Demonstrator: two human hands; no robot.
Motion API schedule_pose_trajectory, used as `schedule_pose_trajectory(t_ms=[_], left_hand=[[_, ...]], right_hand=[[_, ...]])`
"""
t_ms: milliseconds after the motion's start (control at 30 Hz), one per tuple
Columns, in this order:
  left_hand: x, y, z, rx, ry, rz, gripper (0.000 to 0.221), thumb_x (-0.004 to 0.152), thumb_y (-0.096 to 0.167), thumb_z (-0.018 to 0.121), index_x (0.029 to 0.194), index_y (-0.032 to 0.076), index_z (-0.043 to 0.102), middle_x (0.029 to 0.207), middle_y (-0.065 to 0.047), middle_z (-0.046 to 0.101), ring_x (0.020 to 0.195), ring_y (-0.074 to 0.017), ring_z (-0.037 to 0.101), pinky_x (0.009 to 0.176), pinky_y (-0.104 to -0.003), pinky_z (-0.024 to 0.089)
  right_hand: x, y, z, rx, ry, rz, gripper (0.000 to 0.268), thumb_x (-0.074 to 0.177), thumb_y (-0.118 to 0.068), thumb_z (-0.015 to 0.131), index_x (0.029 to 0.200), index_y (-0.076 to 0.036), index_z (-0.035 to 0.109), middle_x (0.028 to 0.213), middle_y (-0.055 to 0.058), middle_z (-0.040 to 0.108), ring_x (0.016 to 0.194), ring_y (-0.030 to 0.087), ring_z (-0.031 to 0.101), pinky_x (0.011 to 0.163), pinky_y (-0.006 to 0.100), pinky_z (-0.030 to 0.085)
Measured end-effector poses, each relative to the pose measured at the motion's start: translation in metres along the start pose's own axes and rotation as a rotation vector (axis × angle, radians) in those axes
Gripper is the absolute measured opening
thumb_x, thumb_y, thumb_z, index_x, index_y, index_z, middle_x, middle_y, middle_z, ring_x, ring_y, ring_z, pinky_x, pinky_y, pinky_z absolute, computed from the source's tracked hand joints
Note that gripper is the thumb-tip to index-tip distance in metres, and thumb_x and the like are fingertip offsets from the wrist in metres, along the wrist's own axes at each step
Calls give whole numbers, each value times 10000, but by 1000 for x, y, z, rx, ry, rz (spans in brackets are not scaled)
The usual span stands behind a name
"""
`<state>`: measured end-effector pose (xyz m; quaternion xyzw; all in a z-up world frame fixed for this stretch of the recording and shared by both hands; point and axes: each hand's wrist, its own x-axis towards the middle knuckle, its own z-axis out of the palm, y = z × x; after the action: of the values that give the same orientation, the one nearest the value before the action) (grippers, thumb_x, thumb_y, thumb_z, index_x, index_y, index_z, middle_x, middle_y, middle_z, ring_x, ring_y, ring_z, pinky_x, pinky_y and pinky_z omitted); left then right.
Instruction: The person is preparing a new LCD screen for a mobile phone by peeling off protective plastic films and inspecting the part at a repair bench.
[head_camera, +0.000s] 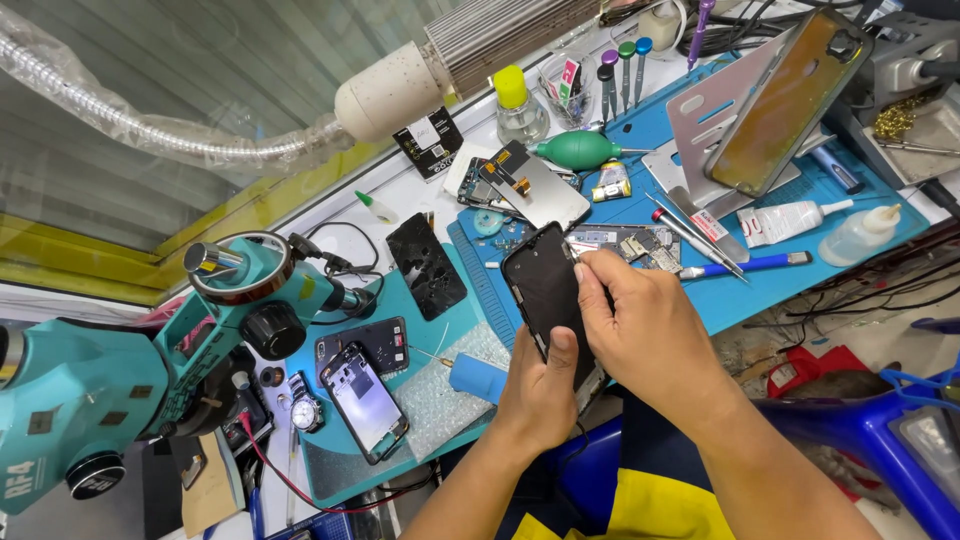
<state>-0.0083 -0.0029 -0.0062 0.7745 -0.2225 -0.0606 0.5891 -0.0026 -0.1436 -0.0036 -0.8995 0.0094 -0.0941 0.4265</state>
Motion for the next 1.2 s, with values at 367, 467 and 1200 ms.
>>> schedule_pose_trajectory(t_ms=[367,467,1200], left_hand=[[-2,10,0,40,-32,9,876,1015,713,189,1453,26,508,1357,-161,643,1298,-339,610,1112,-441,477],[-7,5,1,84,-30,12,853,1027,693,180,1504,39,446,1464,-165,572,1383,-350,534,1174,-464,402],[-12,19,2,21,-56,-3,846,1017,702,246,1457,26,503,1405,-169,622,1341,-344,583,1127,-465,454]], right_hand=[[-2,9,13,-109,40,-8,308,1086,-262,506,818,-117,460,539,78,487,463,310,441,484,465,293],[-2,7,12,-91,47,-8,319,1084,-252,520,806,-109,451,540,88,486,466,312,427,489,465,295],[-7,9,12,-139,59,-14,324,1083,-267,522,812,-99,470,560,108,516,485,329,457,489,482,324]])
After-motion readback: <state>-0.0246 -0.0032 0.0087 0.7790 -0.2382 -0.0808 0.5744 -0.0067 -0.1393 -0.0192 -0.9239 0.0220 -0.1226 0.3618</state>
